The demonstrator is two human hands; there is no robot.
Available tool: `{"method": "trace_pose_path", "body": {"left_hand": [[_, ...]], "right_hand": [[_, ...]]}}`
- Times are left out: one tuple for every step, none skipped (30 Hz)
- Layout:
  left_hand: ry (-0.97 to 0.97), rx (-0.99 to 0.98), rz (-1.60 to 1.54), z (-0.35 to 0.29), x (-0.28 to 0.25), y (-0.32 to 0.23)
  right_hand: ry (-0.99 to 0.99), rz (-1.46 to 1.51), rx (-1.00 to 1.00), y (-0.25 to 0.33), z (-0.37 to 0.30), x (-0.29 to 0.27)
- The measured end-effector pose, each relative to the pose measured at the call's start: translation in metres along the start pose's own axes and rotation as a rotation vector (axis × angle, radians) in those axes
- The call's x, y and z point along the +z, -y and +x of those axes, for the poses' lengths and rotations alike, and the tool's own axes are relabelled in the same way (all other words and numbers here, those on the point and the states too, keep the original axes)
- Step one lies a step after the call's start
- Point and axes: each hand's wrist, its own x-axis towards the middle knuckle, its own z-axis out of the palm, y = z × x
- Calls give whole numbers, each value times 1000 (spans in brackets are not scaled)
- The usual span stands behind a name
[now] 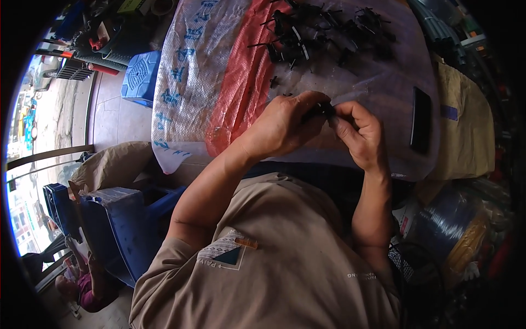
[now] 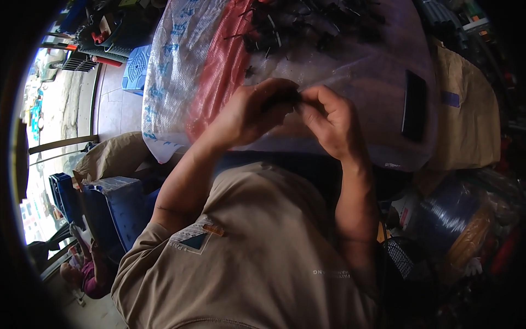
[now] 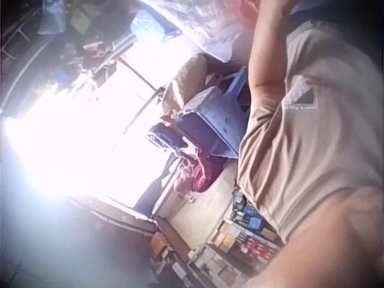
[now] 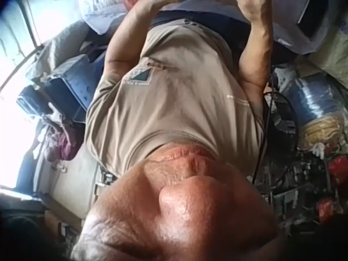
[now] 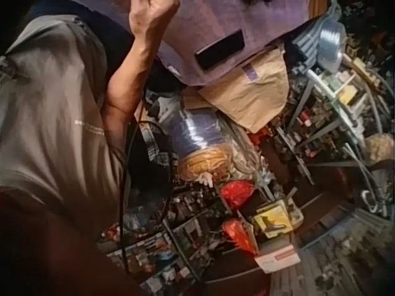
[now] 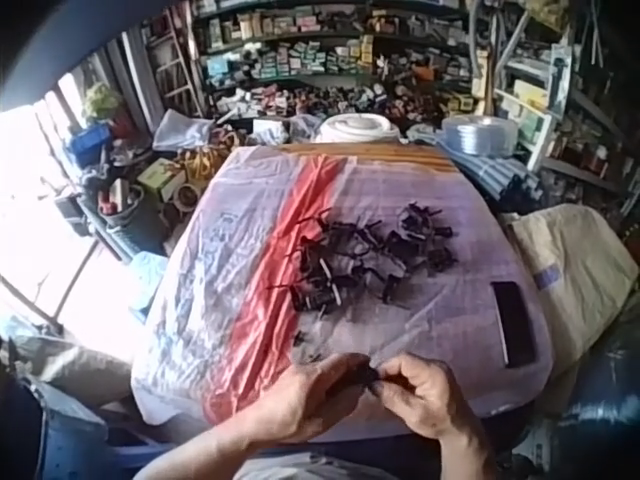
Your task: Assembling small black plastic mechanical components by hand on a workbench.
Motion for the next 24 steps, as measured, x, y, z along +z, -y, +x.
{"method": "trace_pose_path", "body": {"left_hand": [[35, 58, 139, 0, -1, -1], [35, 58, 137, 1, -1, -2], [43, 38, 145, 1, 0, -5], [48, 16, 154, 2, 0, -6], [47, 14, 155, 3, 0, -7], [38, 16, 160, 4, 0, -7], [31, 17, 166, 5, 0, -7], [31, 14, 168, 5, 0, -6], [9, 37, 213, 5, 0, -5], [-12, 63, 258, 6, 0, -3], [-12, 62, 261, 6, 0, -2], [-30, -21, -32, 7, 1, 0], [-48, -102, -323, 8, 0, 1], [-39, -191, -594, 12, -3, 3], [-51, -271, -782, 14, -5, 10], [-7, -318, -1040, 15, -10, 20], [-46, -340, -1228, 16, -10, 28], [-62, -343, -1271, 17, -10, 36], [-70, -349, -1315, 23, -9, 42], [-114, -357, -1273, 27, -8, 39], [-168, -427, -1157, 32, -7, 35], [-232, -493, -1038, 37, -7, 26], [-255, -471, -1020, 40, -8, 17], [-261, -438, -873, 44, -8, 9]], "right_hand": [[0, -1, 1, 0, 0, -1], [12, 1, 4, -1, 0, -1], [23, 3, 6, -2, 1, -2], [25, 4, 6, -1, 2, -3], [50, -11, 0, 0, 3, -6], [75, -26, -8, 2, 6, -7], [77, -23, -7, 4, 8, -8], [92, -68, -11, 7, 10, -9], [108, -113, -15, 8, 13, -9], [108, -111, -17, 8, 15, -9], [110, -93, -34, 8, 17, -8], [112, -76, -53, 8, 19, -8], [83, -56, -47, 9, 23, -9], [55, -35, -42, 9, 27, -12], [-82, -96, -32, 3, 33, -16], [-205, -258, -41, -4, 44, -22], [-319, -464, 25, -4, 50, -27], [-351, -560, 7, -19, 56, -35], [-392, -659, -7, -41, 59, -43], [-366, -727, -117, -45, 62, -44], [-368, -754, -156, -49, 61, -44], [-362, -777, -197, -47, 61, -38], [-380, -765, -220, -42, 59, -33], [-386, -790, -231, -37, 54, -29]]}}
